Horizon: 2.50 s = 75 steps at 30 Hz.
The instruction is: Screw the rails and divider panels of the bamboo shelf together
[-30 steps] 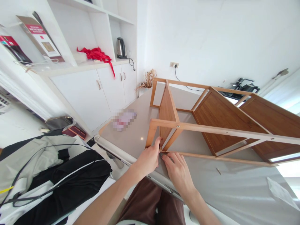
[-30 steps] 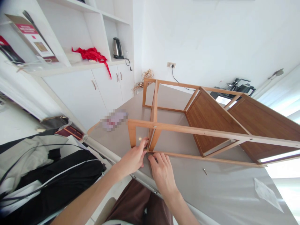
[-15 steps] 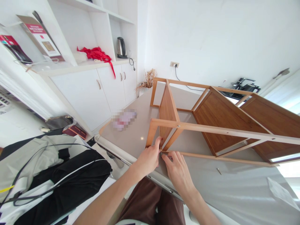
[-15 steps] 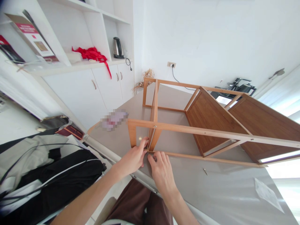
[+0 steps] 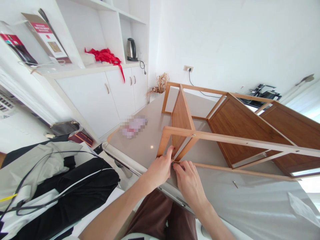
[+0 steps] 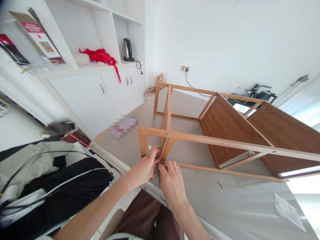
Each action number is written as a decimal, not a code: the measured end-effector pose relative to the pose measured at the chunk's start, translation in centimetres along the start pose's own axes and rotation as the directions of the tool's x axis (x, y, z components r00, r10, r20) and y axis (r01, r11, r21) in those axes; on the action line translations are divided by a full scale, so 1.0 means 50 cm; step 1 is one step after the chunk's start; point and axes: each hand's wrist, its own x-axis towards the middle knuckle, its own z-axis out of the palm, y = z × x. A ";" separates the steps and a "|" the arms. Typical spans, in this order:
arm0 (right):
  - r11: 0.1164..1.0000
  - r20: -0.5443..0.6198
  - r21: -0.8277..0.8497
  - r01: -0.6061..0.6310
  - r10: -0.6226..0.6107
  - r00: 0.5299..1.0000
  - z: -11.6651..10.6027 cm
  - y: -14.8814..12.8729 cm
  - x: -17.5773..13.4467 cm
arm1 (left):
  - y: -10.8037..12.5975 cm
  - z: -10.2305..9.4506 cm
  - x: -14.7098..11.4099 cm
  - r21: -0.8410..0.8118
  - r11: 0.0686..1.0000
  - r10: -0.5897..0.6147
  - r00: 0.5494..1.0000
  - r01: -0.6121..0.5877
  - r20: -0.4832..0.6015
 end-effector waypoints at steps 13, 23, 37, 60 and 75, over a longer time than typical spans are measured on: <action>0.993 -0.031 -0.089 0.074 -0.077 0.997 -0.002 0.005 -0.004 | 0.007 -0.005 -0.002 0.084 0.996 -0.024 1.000 0.024 -0.001; 0.994 -0.038 -0.072 0.081 -0.083 0.996 0.002 0.007 -0.008 | 0.007 -0.004 0.000 0.058 0.998 -0.027 1.000 0.027 0.004; 0.997 -0.091 0.071 0.027 -0.021 0.996 0.009 0.010 -0.011 | 0.011 -0.010 0.002 0.033 0.999 -0.032 0.999 0.030 0.037; 0.988 -0.110 0.155 0.005 0.012 0.994 0.010 0.013 -0.008 | 0.006 -0.005 0.000 0.051 0.999 -0.002 1.000 0.001 0.002; 0.973 -0.130 0.231 0.013 0.018 0.991 0.018 0.019 -0.012 | -0.004 0.004 0.002 0.024 1.000 0.018 1.000 -0.018 -0.015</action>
